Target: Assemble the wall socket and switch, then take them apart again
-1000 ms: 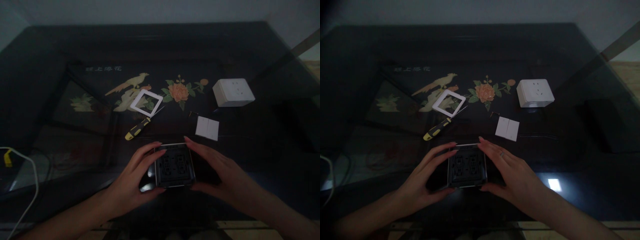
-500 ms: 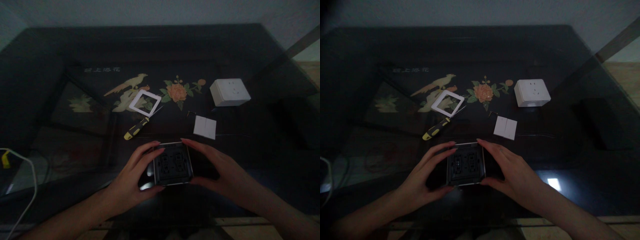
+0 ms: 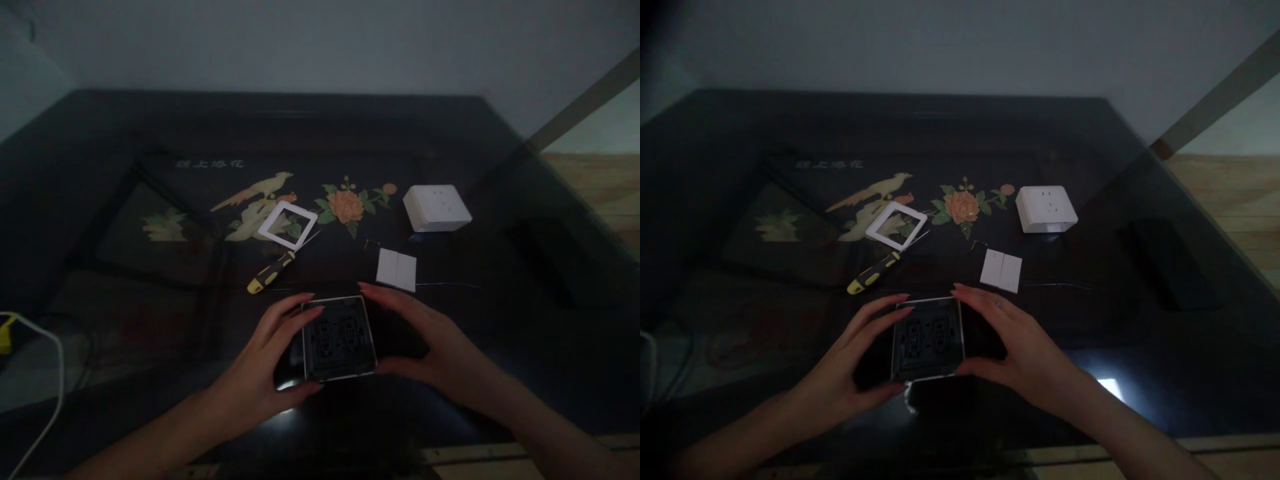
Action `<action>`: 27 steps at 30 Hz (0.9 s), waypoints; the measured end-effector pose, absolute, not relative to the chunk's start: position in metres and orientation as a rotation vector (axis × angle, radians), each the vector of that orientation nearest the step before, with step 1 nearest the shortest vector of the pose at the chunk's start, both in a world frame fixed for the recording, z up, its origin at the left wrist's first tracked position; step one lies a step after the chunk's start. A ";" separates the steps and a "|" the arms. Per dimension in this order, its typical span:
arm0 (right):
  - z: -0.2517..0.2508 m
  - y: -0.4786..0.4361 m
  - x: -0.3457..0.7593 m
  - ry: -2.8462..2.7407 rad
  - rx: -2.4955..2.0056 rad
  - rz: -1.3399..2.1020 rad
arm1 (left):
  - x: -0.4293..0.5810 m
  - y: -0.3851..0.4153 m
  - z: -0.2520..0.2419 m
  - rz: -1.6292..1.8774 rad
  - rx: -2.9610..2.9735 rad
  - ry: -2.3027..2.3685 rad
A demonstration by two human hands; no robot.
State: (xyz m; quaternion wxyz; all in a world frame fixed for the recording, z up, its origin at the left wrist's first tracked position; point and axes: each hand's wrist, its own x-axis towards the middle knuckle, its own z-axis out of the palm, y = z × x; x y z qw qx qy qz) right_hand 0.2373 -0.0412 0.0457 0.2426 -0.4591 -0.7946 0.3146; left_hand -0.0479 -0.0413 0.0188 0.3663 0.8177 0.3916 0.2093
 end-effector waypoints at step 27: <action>0.028 0.084 0.249 -2.240 -1.967 0.200 | -0.028 -0.020 0.010 0.569 2.032 1.019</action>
